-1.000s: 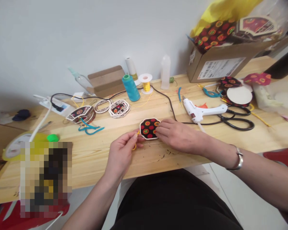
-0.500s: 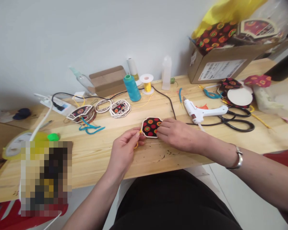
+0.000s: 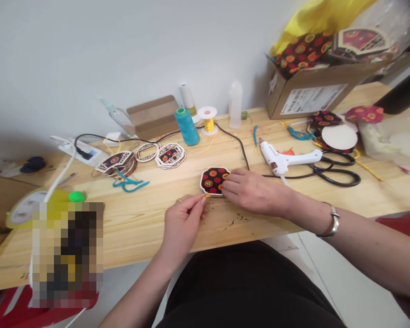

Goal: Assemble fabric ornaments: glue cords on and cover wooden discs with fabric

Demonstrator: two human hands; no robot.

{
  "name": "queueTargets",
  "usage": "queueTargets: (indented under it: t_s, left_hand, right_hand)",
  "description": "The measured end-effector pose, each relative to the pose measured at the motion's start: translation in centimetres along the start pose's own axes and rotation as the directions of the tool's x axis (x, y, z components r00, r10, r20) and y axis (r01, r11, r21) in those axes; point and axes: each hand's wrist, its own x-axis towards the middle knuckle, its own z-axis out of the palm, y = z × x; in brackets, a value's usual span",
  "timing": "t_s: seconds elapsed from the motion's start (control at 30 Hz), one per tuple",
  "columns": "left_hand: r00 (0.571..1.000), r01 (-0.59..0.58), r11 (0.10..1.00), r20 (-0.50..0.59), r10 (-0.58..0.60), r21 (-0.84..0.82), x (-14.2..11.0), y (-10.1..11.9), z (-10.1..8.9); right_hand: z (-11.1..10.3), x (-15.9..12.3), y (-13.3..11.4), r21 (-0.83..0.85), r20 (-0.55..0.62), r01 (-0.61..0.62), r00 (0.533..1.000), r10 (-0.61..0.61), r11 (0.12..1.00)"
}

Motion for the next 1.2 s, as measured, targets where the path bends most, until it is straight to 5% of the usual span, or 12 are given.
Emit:
queueTargets:
  t_s: [0.23,0.47,0.93,1.2]
  left_hand:
    - [0.965,-0.261,0.917,0.055,0.256,0.303,-0.6,-0.6,0.5]
    - [0.879,-0.446,0.762,0.073,0.47,0.468,-0.7,-0.5,1.2]
    - [0.666,-0.612,0.388,0.185,0.722,0.689,-0.3,-1.4,2.0]
    - [0.654,-0.619,0.355,0.209,0.727,0.701,-0.4,-1.9,2.1]
  right_hand:
    - [0.6,-0.4,0.4,0.065,-0.052,-0.051,0.997,0.054,0.997]
    - [0.9,-0.5,0.6,0.088,-0.068,-0.079,0.994,0.086,0.993]
    - [1.0,-0.3,0.6,0.136,-0.084,-0.115,0.988,0.127,0.984]
    - [0.9,-0.5,0.6,0.111,-0.056,-0.129,0.989,0.136,0.985]
